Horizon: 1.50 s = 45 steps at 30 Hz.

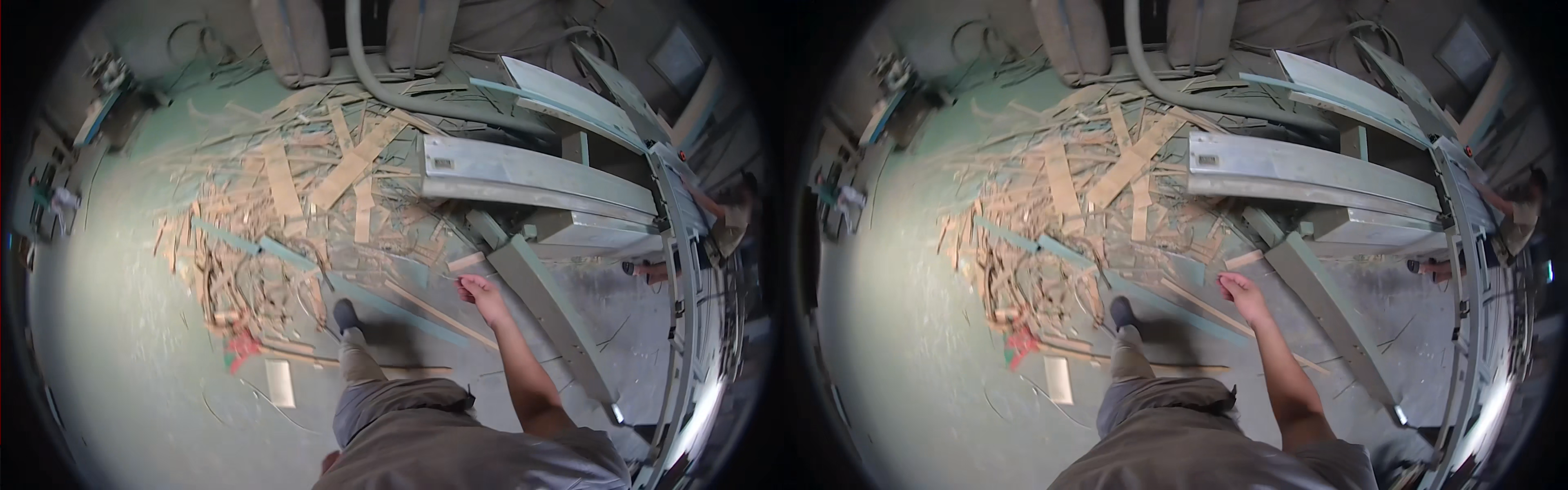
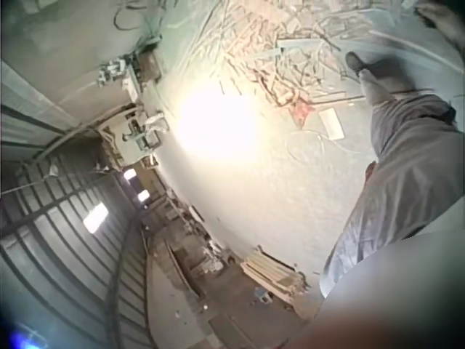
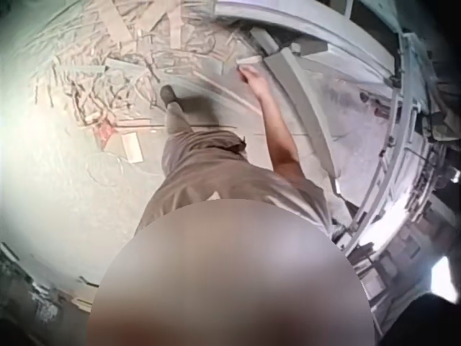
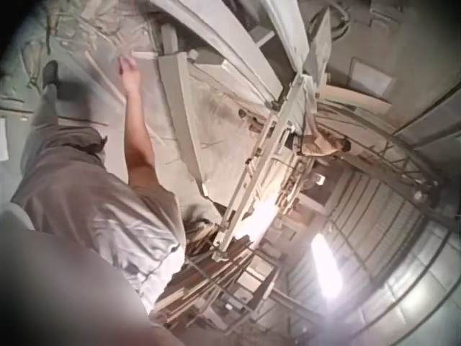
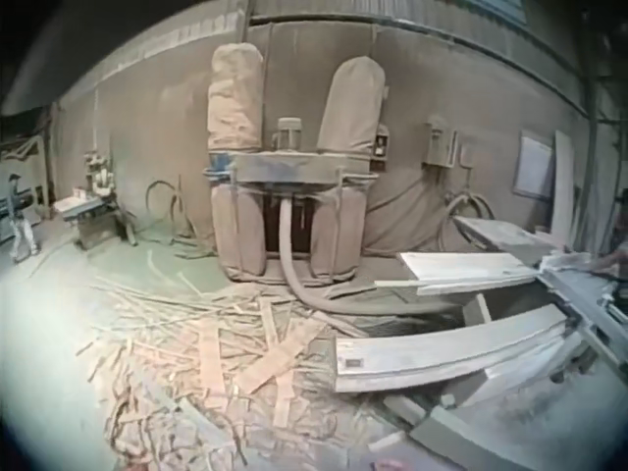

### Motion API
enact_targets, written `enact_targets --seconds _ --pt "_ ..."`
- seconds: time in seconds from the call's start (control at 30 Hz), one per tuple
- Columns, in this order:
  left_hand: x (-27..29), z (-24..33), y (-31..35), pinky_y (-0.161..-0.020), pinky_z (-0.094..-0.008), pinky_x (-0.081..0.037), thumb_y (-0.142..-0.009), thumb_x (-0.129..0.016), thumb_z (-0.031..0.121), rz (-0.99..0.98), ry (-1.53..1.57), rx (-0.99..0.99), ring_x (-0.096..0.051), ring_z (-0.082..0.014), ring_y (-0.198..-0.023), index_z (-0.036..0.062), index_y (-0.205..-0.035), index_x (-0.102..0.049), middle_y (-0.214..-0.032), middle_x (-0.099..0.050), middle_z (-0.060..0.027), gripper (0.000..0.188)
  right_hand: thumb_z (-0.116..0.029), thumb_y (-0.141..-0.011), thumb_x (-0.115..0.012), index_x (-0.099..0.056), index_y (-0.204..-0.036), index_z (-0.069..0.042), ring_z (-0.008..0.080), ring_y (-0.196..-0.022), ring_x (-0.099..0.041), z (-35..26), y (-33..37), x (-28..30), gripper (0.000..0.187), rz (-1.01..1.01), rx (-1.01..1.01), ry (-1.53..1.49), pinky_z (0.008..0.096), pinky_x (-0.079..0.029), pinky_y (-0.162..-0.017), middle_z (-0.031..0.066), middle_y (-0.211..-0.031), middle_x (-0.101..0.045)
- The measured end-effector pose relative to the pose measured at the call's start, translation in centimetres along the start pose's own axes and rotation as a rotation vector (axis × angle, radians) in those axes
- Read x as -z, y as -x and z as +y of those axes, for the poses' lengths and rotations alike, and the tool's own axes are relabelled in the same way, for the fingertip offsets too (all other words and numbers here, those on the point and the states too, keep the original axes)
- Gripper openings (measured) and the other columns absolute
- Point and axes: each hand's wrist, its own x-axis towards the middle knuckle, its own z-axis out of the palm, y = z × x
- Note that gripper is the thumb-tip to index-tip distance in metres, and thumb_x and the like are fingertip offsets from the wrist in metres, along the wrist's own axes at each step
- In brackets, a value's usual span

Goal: Picking up thin wood strips from a storage rack and placing them on a sliding table saw guide for processing.

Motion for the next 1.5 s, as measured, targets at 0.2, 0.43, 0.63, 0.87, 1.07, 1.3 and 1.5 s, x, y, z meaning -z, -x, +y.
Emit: enact_targets --seconds 0.2,0.43,0.63,0.87,1.07,1.3,1.5 --pt "26.5 -9.5 -29.7 -0.057 -0.0332 -0.048 -0.085 -0.045 0.017 -0.038 0.484 0.46 -0.056 -0.0159 -0.066 0.0045 -0.104 -0.06 -0.085 -0.061 -0.0092 0.027 -0.023 -0.09 -0.052 -0.058 -0.105 -0.003 0.0118 -0.076 -0.058 -10.6 -14.2 -11.6 0.026 0.204 -0.147 -0.173 0.0265 -0.05 -0.07 0.0052 -0.093 -0.064" --pt "61.9 5.7 -69.4 -0.056 -0.0194 -0.036 -0.089 -0.054 0.026 0.332 0.842 0.174 -0.045 -0.0046 -0.064 0.0065 -0.098 -0.059 -0.077 -0.054 0.0032 0.022 -0.022 -0.09 -0.052 -0.06 -0.099 -0.003 0.0108 -0.071 -0.058 -24.6 -30.8 -11.9 0.023 0.455 0.016 -0.304 0.025 -0.05 -0.066 0.0063 -0.089 -0.065" --pt "66.5 28.5 -96.0 -0.079 -0.0258 -0.044 -0.089 -0.053 0.019 -0.096 0.747 -0.202 -0.056 -0.0123 -0.086 0.0054 -0.111 -0.057 -0.099 -0.061 -0.0032 0.026 -0.025 -0.091 -0.049 -0.055 -0.107 -0.002 0.0145 -0.071 -0.058 -34.6 -50.6 -5.3 0.028 0.652 0.158 -0.537 0.0268 -0.05 -0.065 0.0094 -0.091 -0.063" --pt "66.8 44.2 -113.5 -0.075 -0.0251 -0.046 -0.089 -0.054 0.018 -0.646 0.468 -0.309 -0.058 -0.0123 -0.089 0.0075 -0.115 -0.056 -0.104 -0.061 -0.0028 0.027 -0.049 -0.087 -0.048 -0.044 -0.119 -0.006 0.0144 -0.067 -0.057 -43.3 -71.1 3.0 0.054 0.894 0.039 -0.854 0.0287 -0.053 -0.061 0.0048 -0.086 -0.059" --pt "71.9 52.0 -122.8 -0.068 -0.0234 -0.046 -0.09 -0.054 0.023 -0.6 0.246 -0.339 -0.057 -0.0095 -0.075 0.0048 -0.112 -0.055 -0.089 -0.06 -0.0016 0.029 -0.041 -0.09 -0.046 -0.055 -0.092 -0.012 0.0096 -0.06 -0.052 -48.0 -78.4 1.9 0.031 0.949 0.075 -0.907 0.0241 -0.045 -0.052 -0.0017 -0.072 -0.054" --pt "75.5 63.9 -128.4 -0.077 -0.0316 -0.049 -0.094 -0.043 0.032 -0.829 0.467 -0.133 -0.061 -0.0215 -0.087 0.0013 -0.116 -0.049 -0.106 -0.058 -0.0143 0.039 -0.026 -0.091 -0.049 -0.054 -0.085 -0.009 0.0105 -0.059 -0.056 -49.1 -82.2 -0.6 0.019 1.064 0.119 -0.94 0.0239 -0.045 -0.051 0.0041 -0.077 -0.064" --pt "74.5 65.9 -130.9 -0.068 -0.0259 -0.051 -0.091 -0.051 0.029 -1.248 0.295 -0.232 -0.059 -0.0133 -0.078 0.0039 -0.117 -0.051 -0.1 -0.058 -0.0065 0.036 -0.024 -0.091 -0.051 -0.053 -0.084 -0.007 0.0137 -0.054 -0.056 -48.7 -84.0 -2.1 0.019 1.279 0.225 -0.95 0.0269 -0.048 -0.053 0.0064 -0.072 -0.063"
